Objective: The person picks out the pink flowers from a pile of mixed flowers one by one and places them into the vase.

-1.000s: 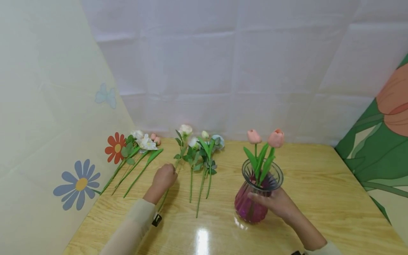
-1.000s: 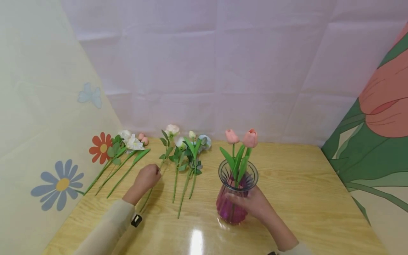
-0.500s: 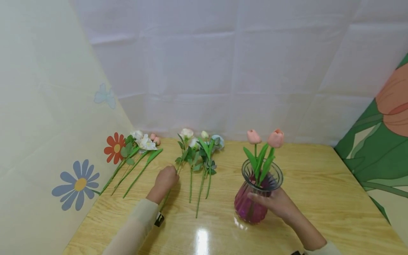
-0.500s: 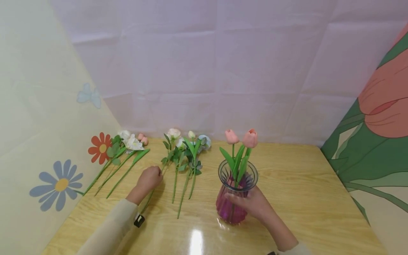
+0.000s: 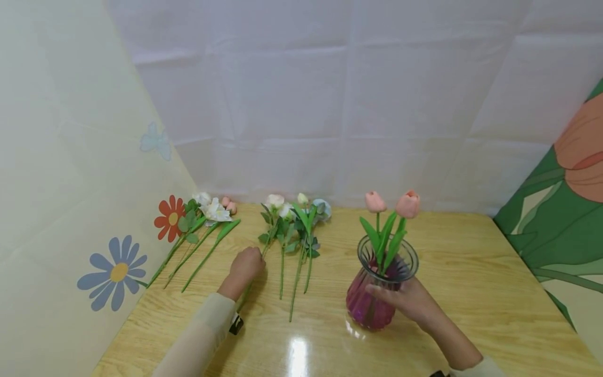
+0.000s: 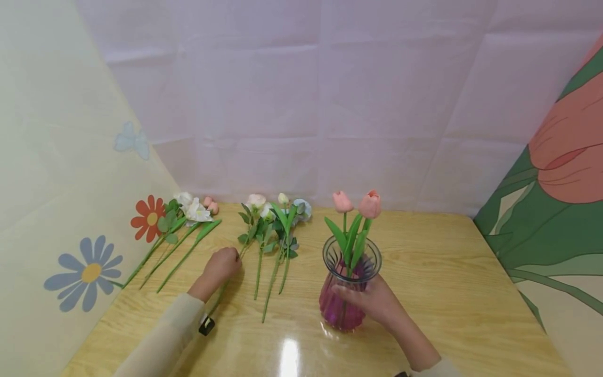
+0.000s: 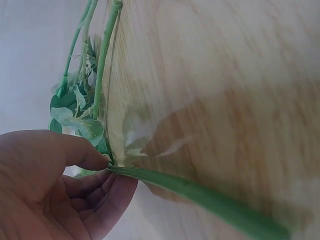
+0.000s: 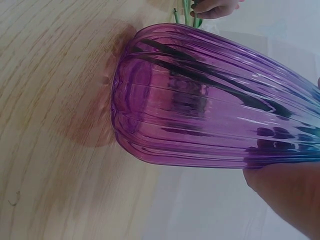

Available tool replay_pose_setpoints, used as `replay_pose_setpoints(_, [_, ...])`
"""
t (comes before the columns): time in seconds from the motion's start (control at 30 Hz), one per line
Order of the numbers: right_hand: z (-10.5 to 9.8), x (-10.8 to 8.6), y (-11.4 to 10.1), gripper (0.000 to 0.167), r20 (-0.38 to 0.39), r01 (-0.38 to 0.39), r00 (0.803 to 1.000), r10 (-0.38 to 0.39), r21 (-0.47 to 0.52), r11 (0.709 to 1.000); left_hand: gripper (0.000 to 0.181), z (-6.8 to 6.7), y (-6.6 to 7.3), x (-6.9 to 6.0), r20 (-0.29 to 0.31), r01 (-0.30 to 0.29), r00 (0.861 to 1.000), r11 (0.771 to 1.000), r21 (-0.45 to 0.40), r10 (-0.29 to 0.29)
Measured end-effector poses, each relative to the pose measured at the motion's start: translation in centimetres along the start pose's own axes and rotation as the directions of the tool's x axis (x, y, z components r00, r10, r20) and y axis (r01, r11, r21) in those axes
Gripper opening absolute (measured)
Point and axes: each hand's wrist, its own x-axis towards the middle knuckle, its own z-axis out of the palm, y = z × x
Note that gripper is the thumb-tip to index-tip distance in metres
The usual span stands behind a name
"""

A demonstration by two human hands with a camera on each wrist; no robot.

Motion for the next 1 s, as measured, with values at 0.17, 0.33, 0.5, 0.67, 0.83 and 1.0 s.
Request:
replay_pose_setpoints(0.17, [0.0,0.0,0.0,0.084,-0.002,-0.003,1.000,0.003,0.001,1.000,0.018,0.0,-0.1,-0.1,-0.001,0.002,1.000,1.000,0.002,-0.002])
replay_pose_setpoints(0.33, [0.0,0.0,0.0,0.084,-0.014,-0.001,1.000,0.001,-0.018,1.000,0.022,-0.2,-0.2,-0.2,0.008,0.003,1.000,1.000,0.012,-0.003])
replay_pose_setpoints(0.5, [0.0,0.0,0.0,0.083,-0.020,-0.004,1.000,0.004,-0.026,1.000,0.025,-0.2,-0.2,-0.1,0.005,0.000,1.000,1.000,0.028,0.000])
replay_pose_setpoints(0.67, [0.1,0.0,0.0,0.083,-0.015,0.000,1.000,0.000,-0.016,1.000,0.021,-0.2,-0.5,-0.1,0.016,0.010,1.000,1.000,0.014,-0.010])
replay_pose_setpoints(0.83, [0.1,0.1,0.0,0.083,-0.013,0.003,1.000,-0.003,-0.011,1.000,0.020,-0.7,-1.0,-0.1,0.002,0.021,1.000,1.000,-0.011,-0.020])
replay_pose_setpoints(1.0, [0.1,0.1,0.1,0.083,-0.008,0.015,1.000,-0.015,-0.009,1.000,0.029,-1.4,-1.9,-0.2,-0.017,0.051,0.999,0.998,-0.024,-0.052])
